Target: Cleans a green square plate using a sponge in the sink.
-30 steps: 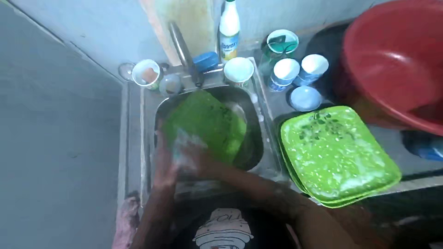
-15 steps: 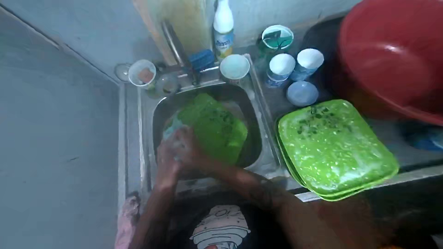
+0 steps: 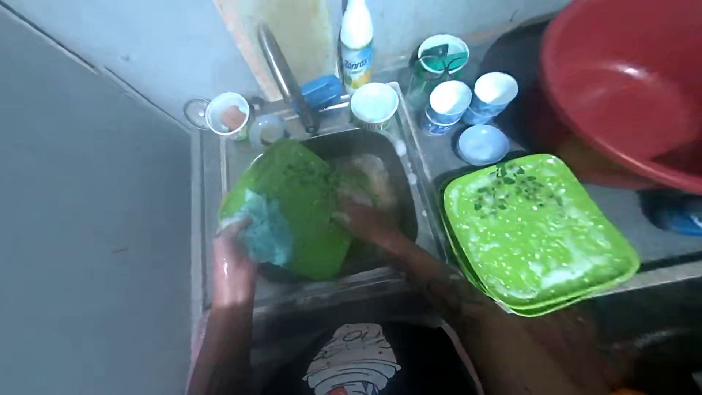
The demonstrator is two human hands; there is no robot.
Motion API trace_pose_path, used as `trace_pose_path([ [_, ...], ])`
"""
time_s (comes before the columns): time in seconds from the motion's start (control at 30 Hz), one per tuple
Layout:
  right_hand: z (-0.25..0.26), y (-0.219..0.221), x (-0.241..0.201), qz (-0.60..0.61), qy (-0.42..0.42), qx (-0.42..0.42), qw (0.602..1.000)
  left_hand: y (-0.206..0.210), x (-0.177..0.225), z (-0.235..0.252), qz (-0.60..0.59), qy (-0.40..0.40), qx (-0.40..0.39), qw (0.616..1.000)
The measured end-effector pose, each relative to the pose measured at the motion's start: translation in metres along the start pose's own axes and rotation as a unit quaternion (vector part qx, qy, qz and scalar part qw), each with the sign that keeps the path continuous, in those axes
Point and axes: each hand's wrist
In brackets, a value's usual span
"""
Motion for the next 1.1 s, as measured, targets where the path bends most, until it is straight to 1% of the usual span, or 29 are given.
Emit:
trace_pose_path([
  [0.07, 0.007, 0.006, 0.016, -0.031, 0.051, 0.024, 0.998, -0.001, 0.000, 0.001, 0.028, 0.004, 0.023, 0.999],
  [0.13, 0.001, 0.000, -0.006, -0.029, 0.057, 0.048, 0.997, -0.003, -0.004, 0.003, 0.032, 0.001, 0.019, 0.999],
  [0.2, 0.001, -0.002, -0.035, 0.011, 0.002, 0.046, 0.999, 0.001, -0.007, 0.000, 0.024, -0.005, 0.001, 1.000],
  [0.23, 0.004, 0.002, -0.042, 0.033, -0.027, 0.031, 0.999, 0.002, -0.008, -0.003, 0.021, -0.007, -0.006, 1.000],
  [0.27, 0.007, 0.008, -0.046, 0.044, -0.044, 0.029, 0.998, 0.003, -0.008, -0.005, 0.012, -0.008, -0.010, 1.000],
  [0.37, 0.008, 0.016, -0.042, 0.057, -0.066, 0.073, 0.993, 0.003, -0.003, -0.006, -0.012, 0.001, -0.003, 1.000],
  [0.47, -0.010, 0.020, -0.056, 0.075, -0.117, 0.041, 0.989, 0.001, 0.001, -0.002, -0.038, 0.010, 0.015, 0.999],
  [0.53, -0.016, 0.030, -0.063, 0.078, -0.165, 0.078, 0.980, 0.002, 0.002, 0.002, -0.041, 0.020, 0.023, 0.999],
  [0.57, -0.013, 0.027, -0.061, 0.077, -0.166, 0.080, 0.980, 0.001, 0.002, 0.001, -0.036, 0.024, 0.019, 0.999],
  [0.6, -0.008, 0.017, -0.056, 0.080, -0.143, 0.059, 0.985, 0.000, 0.003, 0.000, -0.031, 0.026, 0.014, 0.999],
  [0.63, 0.001, 0.009, -0.047, 0.085, -0.109, 0.062, 0.988, -0.001, 0.005, -0.003, -0.027, 0.028, 0.010, 0.999],
  [0.7, 0.016, 0.001, -0.029, 0.087, -0.038, 0.101, 0.990, 0.000, 0.009, -0.007, -0.040, 0.032, 0.014, 0.999],
  [0.73, 0.017, -0.003, -0.027, 0.088, -0.014, 0.102, 0.991, -0.001, 0.011, -0.008, -0.043, 0.038, 0.012, 0.998],
  [0.77, 0.012, -0.004, -0.033, 0.096, -0.007, 0.091, 0.991, 0.000, 0.012, -0.008, -0.040, 0.046, 0.005, 0.998],
  [0.8, 0.005, 0.000, -0.042, 0.107, -0.022, 0.078, 0.991, 0.001, 0.013, -0.007, -0.039, 0.057, 0.003, 0.998],
  [0.83, -0.004, 0.009, -0.051, 0.119, -0.056, 0.073, 0.989, 0.002, 0.013, -0.005, -0.042, 0.066, -0.002, 0.997],
  [0.9, -0.016, 0.024, -0.064, 0.137, -0.113, 0.080, 0.981, 0.001, 0.014, -0.002, -0.045, 0.079, -0.028, 0.995],
  [0.93, -0.014, 0.024, -0.063, 0.137, -0.128, 0.103, 0.977, 0.002, 0.015, -0.001, -0.049, 0.080, -0.030, 0.995],
  [0.97, -0.008, 0.017, -0.058, 0.130, -0.122, 0.104, 0.979, 0.003, 0.015, -0.002, -0.049, 0.077, -0.023, 0.996],
  [1.0, 0.000, 0.003, -0.051, 0.117, -0.085, 0.083, 0.986, 0.004, 0.016, -0.005, -0.047, 0.073, -0.013, 0.996],
  [1.07, 0.021, -0.025, -0.038, 0.106, 0.009, 0.077, 0.991, 0.006, 0.018, -0.011, -0.041, 0.071, -0.004, 0.997],
  [1.1, 0.027, -0.032, -0.034, 0.106, 0.040, 0.079, 0.990, 0.006, 0.017, -0.011, -0.042, 0.074, -0.012, 0.996],
])
Point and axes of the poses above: each hand's wrist, its own z-axis towards the middle knuckle, its own y-axis out of the palm, x = y × z, and after that the axes turned 4 degrees about -z, right-handed
